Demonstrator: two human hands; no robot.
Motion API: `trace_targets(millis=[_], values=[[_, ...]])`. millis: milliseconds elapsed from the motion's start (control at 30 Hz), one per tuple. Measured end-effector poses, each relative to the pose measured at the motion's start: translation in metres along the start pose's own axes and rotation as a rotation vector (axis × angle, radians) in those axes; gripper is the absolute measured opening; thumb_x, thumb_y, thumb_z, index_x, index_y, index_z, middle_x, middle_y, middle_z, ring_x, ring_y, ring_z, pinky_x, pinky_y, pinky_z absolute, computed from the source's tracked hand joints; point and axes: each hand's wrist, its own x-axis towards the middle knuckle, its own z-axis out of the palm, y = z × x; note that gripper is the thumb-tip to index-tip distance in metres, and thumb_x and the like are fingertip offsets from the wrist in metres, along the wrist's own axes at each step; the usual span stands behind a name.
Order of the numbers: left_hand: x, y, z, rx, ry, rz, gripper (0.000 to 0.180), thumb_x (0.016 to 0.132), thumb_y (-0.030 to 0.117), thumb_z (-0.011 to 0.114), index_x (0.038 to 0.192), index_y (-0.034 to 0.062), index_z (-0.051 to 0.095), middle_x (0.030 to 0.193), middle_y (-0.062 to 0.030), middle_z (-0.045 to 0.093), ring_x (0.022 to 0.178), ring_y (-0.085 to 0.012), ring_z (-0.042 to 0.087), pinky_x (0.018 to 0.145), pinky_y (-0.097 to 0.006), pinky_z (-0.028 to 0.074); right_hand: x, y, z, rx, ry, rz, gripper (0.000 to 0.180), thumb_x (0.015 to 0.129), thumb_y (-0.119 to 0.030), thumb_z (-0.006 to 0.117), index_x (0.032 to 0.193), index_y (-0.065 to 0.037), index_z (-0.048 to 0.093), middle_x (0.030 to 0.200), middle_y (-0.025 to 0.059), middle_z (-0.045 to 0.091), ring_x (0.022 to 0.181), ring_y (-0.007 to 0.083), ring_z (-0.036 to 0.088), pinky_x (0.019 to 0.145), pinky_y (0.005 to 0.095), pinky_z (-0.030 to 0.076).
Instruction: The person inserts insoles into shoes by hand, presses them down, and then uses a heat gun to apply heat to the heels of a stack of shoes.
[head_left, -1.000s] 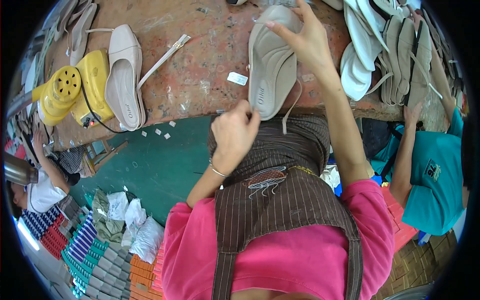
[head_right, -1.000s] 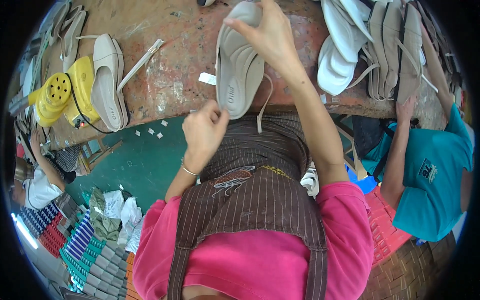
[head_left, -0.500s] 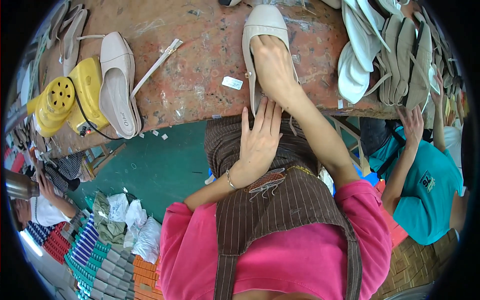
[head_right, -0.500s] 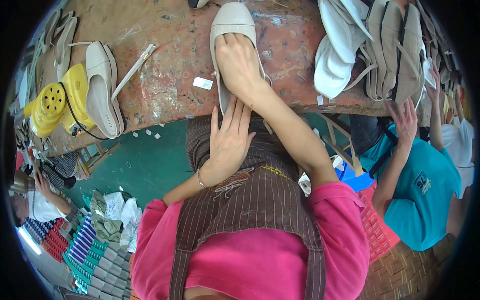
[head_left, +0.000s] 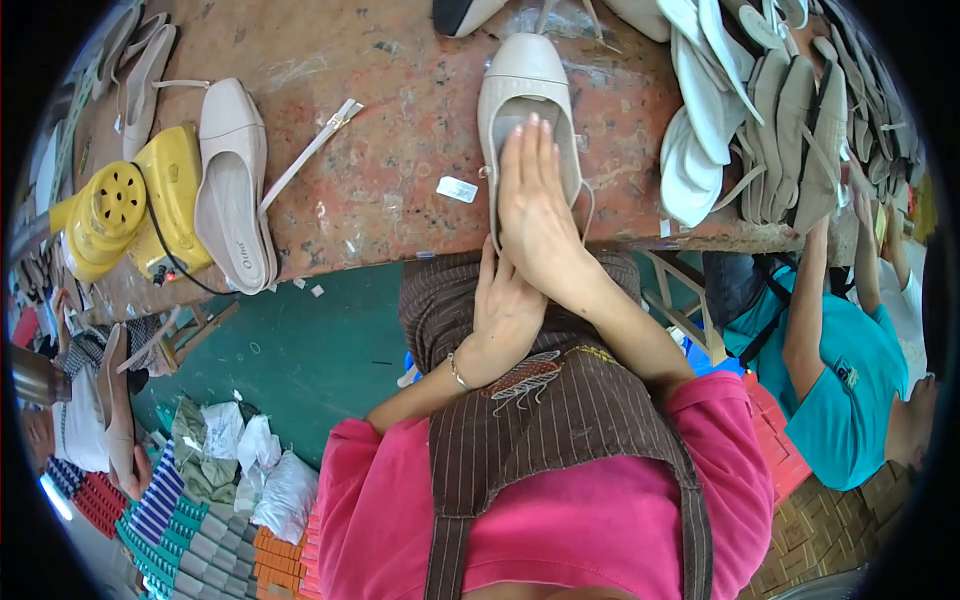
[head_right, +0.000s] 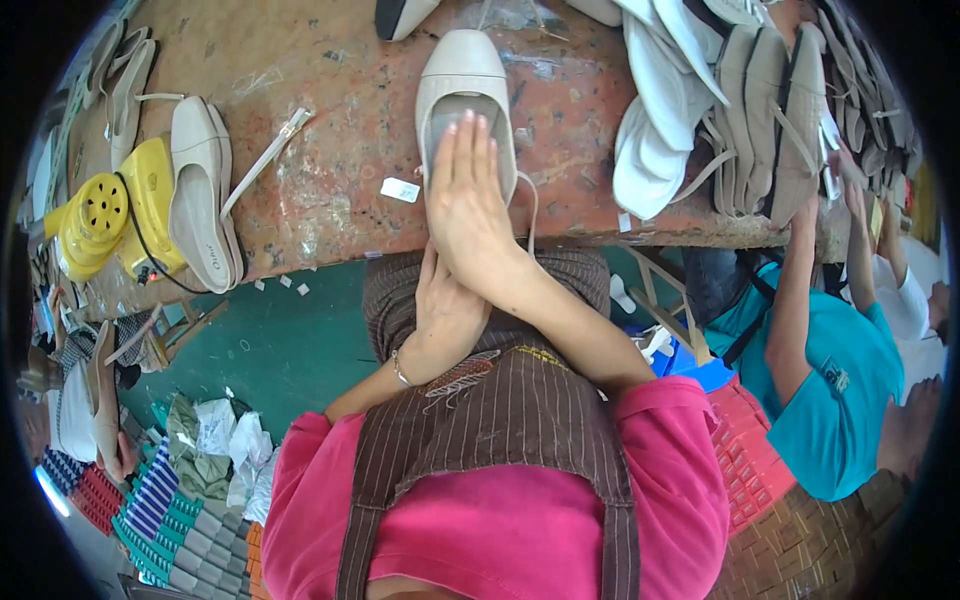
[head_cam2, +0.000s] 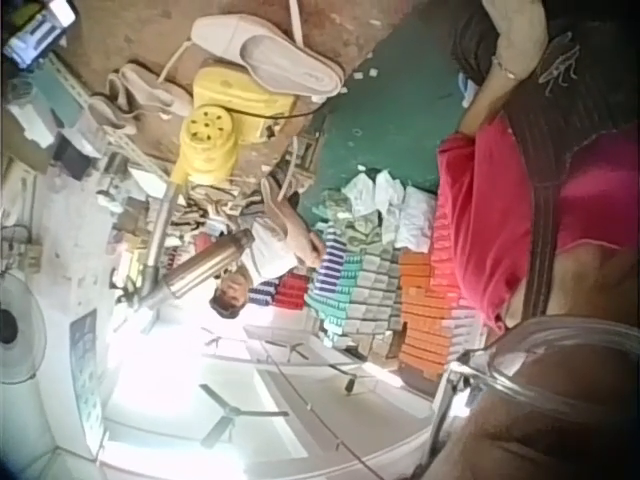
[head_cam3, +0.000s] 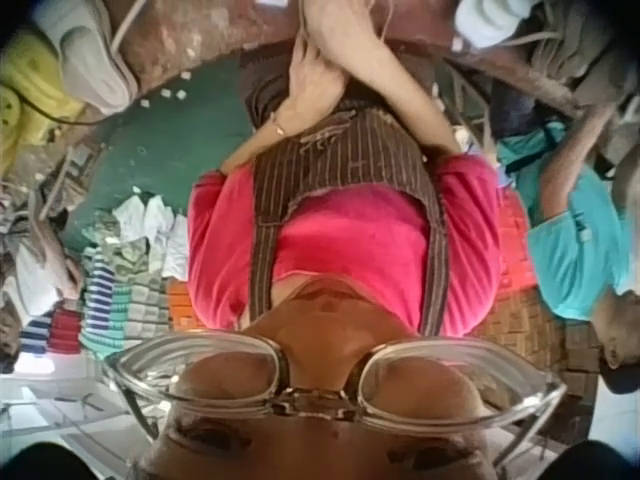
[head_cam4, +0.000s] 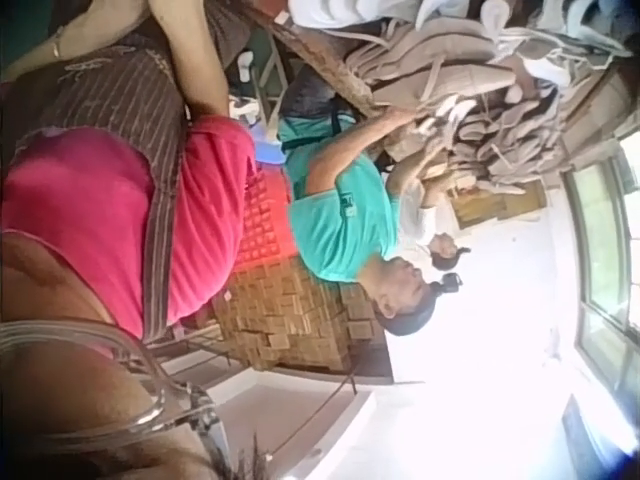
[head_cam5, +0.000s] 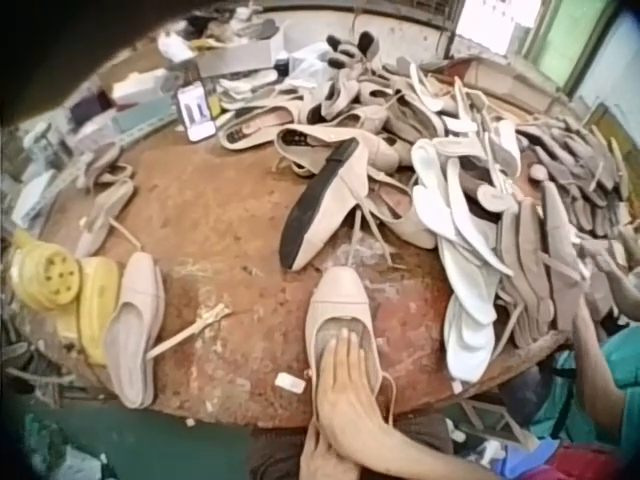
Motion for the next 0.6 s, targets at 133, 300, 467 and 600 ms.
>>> trace_targets(millis=[133,300,467,600], values=[[0.013,0.012,-0.023,0.012,-0.047,-0.025,0.064,0.084,0.019,0.067,0.138,-0.0063,0.044,0.142,-0.0218,0.045,0.137,-0.0356,0.037,0.109,-0.053,0.033,0.052,0.02,-0.012,-0.08,-0.236,0.078,0.028,0.079,-0.011,0.061,0.099,0.008,0.06,0.099,0.0233,0.061,0.097,0.0341,0.059,0.086,0.0396,0.048],[0.011,0.009,-0.012,-0.026,-0.019,-0.026,0.062,0.084,0.022,0.069,0.135,-0.0059,0.047,0.134,-0.0207,0.051,0.131,-0.038,0.043,0.11,-0.052,0.032,0.062,0.024,-0.008,-0.075,-0.095,0.067,0.03,0.071,-0.007,0.063,0.095,0.01,0.059,0.097,0.0258,0.06,0.094,0.0358,0.059,0.085,0.041,0.047],[0.031,0.008,-0.026,0.005,0.183,-0.077,0.054,0.079,0.024,0.073,0.124,0.0004,0.055,0.134,-0.0182,0.05,0.128,-0.0384,0.044,0.111,-0.058,0.025,0.037,0.029,-0.026,0.152,-0.013,-0.23,0.027,0.074,-0.007,0.061,0.094,0.012,0.06,0.103,0.0272,0.06,0.089,0.0393,0.064,0.081,0.0452,0.051],[0.074,-0.01,-0.043,-0.096,0.184,-0.131,0.025,0.069,0.01,0.073,0.089,0.0004,0.061,0.125,-0.0145,0.052,0.12,-0.0349,0.048,0.098,-0.047,0.04,0.047,0.071,-0.093,0.381,0.149,0.098,0.01,0.088,-0.008,0.056,0.094,-0.004,0.063,0.086,0.0191,0.064,0.082,0.0372,0.064,0.069,0.0436,0.051]])
